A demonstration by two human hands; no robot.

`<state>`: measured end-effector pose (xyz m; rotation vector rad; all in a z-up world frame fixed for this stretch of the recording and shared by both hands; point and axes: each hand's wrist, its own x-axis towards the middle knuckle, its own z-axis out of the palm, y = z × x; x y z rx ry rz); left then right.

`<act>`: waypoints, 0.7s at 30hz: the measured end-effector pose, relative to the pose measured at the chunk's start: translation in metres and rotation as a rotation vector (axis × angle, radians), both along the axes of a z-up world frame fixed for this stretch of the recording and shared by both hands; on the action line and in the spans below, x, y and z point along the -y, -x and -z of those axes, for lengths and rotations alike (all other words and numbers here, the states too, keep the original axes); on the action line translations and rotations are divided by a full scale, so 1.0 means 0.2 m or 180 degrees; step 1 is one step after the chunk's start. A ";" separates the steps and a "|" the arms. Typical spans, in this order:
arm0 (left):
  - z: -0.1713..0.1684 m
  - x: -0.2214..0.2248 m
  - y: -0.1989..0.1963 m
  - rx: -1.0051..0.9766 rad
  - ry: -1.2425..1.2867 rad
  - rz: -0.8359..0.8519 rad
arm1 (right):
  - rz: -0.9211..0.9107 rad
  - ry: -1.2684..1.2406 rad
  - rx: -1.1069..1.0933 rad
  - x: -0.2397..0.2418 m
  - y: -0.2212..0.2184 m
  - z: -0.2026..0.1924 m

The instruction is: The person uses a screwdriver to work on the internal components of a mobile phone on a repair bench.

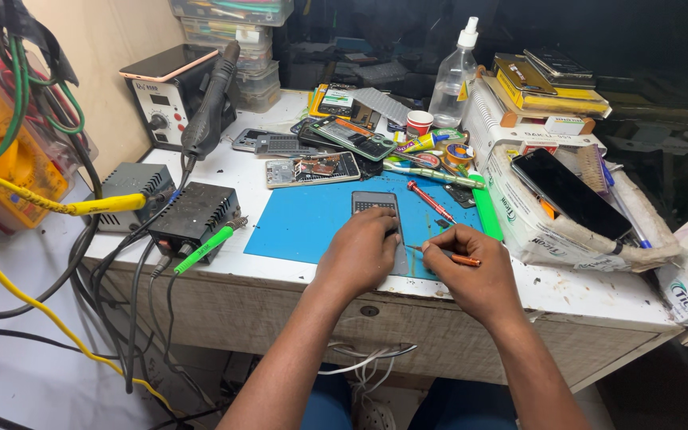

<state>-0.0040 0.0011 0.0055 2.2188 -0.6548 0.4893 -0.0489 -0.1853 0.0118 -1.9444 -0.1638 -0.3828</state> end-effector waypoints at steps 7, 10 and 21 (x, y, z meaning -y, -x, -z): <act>0.00 0.00 0.00 0.0032 -0.0017 -0.0037 | 0.0119 0.0288 0.0054 -0.02 0.01 0.00; 0.01 0.00 0.00 0.0018 -0.0056 -0.0033 | 0.0132 0.0334 0.0083 -0.03 0.01 -0.01; 0.01 0.00 0.01 0.0074 -0.0058 -0.0012 | 0.0134 0.0297 0.0172 -0.03 0.02 0.00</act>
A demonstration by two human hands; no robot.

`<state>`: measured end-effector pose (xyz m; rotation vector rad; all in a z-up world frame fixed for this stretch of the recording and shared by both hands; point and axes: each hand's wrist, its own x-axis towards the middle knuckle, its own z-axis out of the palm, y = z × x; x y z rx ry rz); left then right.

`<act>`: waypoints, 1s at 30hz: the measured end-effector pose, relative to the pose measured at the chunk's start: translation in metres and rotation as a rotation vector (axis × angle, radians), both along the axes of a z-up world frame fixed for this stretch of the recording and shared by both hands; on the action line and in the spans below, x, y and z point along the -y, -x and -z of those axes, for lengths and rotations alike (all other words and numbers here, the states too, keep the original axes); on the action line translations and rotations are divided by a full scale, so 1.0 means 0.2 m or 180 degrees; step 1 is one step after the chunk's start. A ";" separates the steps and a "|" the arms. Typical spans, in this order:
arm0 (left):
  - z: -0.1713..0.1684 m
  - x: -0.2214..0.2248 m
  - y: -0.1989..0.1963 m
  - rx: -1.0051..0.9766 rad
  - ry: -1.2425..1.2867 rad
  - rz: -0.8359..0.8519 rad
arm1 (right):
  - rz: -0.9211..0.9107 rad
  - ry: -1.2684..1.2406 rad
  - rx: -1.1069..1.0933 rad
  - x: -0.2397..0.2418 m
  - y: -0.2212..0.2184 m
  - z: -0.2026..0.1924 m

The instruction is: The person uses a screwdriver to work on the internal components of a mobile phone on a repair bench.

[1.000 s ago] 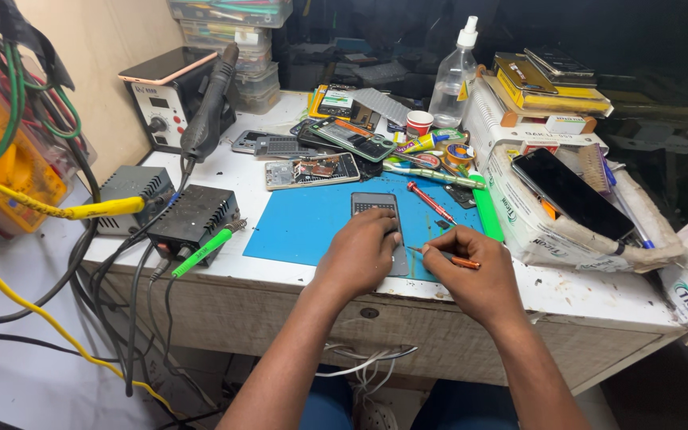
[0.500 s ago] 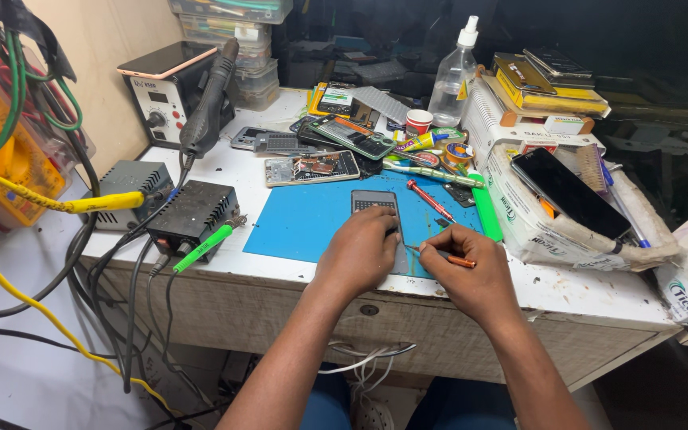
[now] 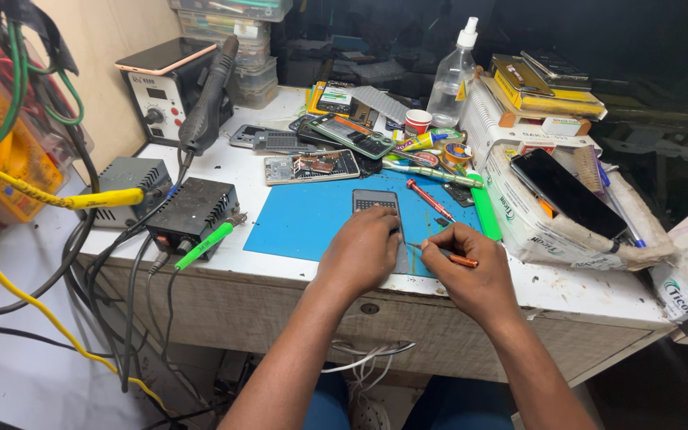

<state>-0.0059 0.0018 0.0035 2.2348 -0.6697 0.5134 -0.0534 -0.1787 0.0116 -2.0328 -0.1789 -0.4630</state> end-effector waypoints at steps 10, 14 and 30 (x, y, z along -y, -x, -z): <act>0.03 0.00 -0.02 0.0107 -0.0014 0.0049 | 0.0072 0.0294 0.0052 -0.03 0.01 -0.02; 0.03 0.00 -0.02 0.0246 -0.0032 0.0042 | 0.0257 0.0358 0.0393 -0.07 0.04 -0.02; 0.03 0.00 -0.01 0.0329 -0.0030 0.0062 | 0.0135 0.0297 0.0195 -0.05 0.02 -0.02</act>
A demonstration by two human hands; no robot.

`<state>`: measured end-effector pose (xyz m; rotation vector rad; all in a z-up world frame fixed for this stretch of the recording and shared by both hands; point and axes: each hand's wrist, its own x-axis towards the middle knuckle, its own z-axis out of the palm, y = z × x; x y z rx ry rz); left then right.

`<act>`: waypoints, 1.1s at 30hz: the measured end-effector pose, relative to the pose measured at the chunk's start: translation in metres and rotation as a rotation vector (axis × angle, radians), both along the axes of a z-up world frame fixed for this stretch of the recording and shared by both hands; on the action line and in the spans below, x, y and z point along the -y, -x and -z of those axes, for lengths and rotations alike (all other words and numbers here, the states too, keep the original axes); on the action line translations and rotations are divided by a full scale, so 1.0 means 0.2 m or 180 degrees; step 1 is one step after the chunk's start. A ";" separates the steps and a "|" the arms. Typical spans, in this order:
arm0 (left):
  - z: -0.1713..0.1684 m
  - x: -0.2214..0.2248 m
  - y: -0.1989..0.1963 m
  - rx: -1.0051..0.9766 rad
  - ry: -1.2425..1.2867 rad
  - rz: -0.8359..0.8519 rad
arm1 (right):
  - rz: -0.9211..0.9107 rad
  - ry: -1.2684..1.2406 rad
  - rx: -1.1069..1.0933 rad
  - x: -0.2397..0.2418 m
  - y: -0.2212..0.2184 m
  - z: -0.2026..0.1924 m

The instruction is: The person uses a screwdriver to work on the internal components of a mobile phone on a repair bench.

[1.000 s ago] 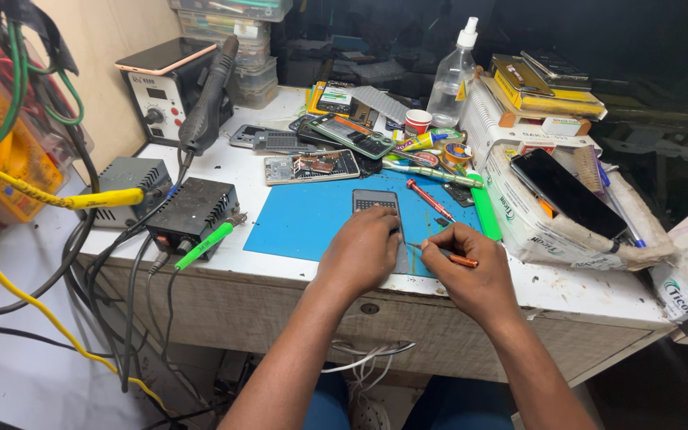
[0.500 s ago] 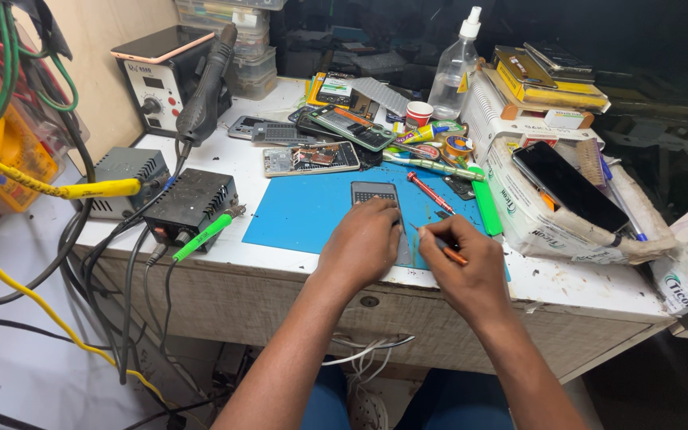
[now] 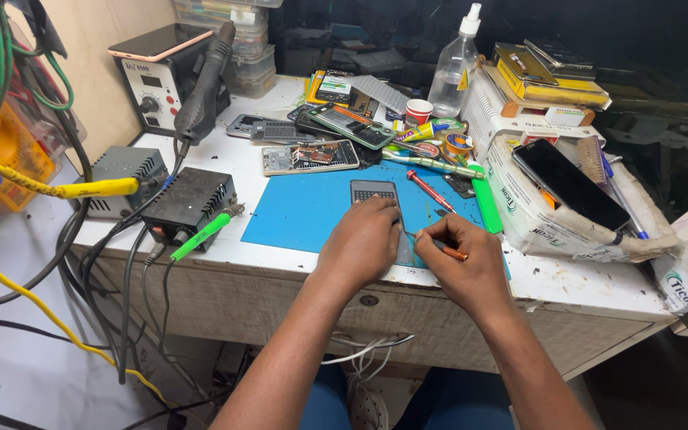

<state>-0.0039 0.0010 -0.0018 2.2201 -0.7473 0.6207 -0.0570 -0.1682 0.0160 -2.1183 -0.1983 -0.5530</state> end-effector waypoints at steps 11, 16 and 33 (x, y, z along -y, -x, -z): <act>-0.01 0.00 0.00 0.0010 -0.0017 0.0020 | 0.0098 -0.0120 0.0412 -0.01 0.04 0.00; 0.00 0.01 -0.01 0.0039 -0.0005 -0.0031 | 0.0094 -0.0048 -0.0041 0.02 0.00 0.01; 0.01 0.00 0.00 0.0043 0.0036 -0.0028 | 0.0001 0.0004 -0.0010 0.01 0.00 0.01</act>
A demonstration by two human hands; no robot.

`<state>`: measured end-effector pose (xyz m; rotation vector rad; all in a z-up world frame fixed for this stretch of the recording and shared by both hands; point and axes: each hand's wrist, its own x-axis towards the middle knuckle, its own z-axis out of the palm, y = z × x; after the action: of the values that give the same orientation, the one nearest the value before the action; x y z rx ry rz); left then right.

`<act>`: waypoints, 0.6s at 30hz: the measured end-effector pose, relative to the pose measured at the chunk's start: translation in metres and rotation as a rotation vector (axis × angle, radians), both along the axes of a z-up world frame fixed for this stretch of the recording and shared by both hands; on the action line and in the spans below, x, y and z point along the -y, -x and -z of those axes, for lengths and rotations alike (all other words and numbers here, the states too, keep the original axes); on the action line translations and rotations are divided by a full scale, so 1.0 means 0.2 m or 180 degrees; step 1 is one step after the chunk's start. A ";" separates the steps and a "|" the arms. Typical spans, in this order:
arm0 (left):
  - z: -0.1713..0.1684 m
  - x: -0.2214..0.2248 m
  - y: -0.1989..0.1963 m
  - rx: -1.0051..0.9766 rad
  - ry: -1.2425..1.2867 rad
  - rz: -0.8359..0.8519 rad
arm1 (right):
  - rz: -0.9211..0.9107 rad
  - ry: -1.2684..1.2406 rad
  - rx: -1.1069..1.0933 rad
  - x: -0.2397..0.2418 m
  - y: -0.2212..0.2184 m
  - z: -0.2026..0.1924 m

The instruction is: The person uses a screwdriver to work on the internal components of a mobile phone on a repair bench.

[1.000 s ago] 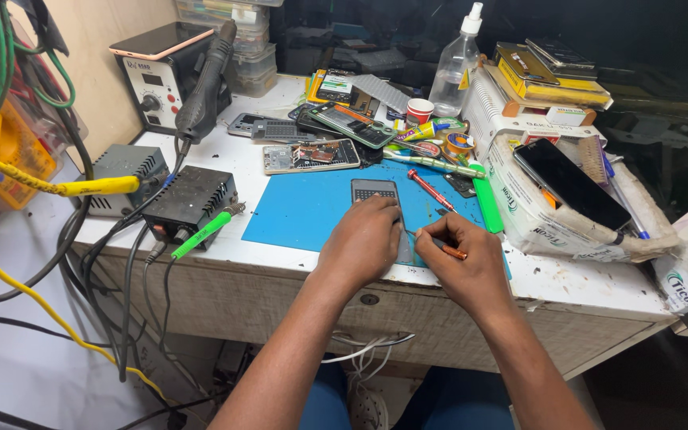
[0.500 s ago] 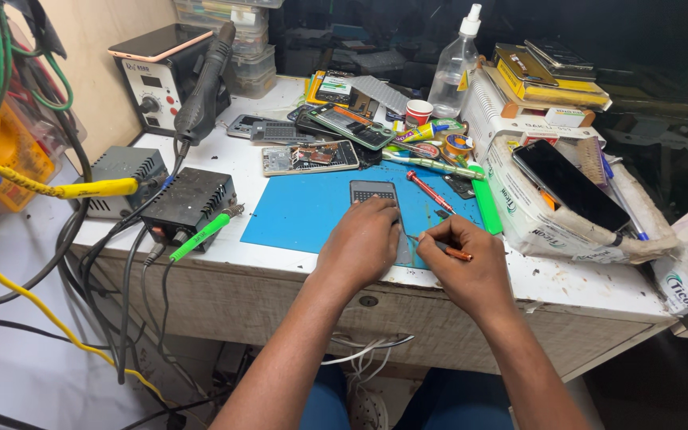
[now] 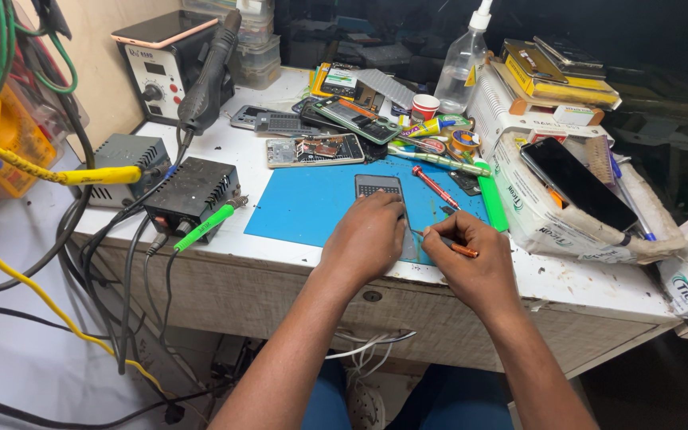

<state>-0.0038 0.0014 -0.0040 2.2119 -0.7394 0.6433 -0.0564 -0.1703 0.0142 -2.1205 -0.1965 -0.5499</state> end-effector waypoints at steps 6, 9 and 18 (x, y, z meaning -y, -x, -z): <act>0.01 0.00 -0.01 0.0006 -0.0010 0.0010 | 0.0072 0.0045 -0.0037 -0.01 0.00 0.00; 0.01 0.00 -0.01 -0.0057 -0.0077 0.0007 | 0.0083 0.0093 -0.0055 -0.01 0.00 0.00; -0.02 0.00 0.01 -0.0118 -0.0053 -0.0007 | 0.0185 0.0028 -0.0010 -0.01 0.02 0.00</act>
<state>-0.0063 0.0011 -0.0009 2.2343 -0.7259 0.5976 -0.0596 -0.1689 0.0151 -2.1411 -0.1362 -0.5807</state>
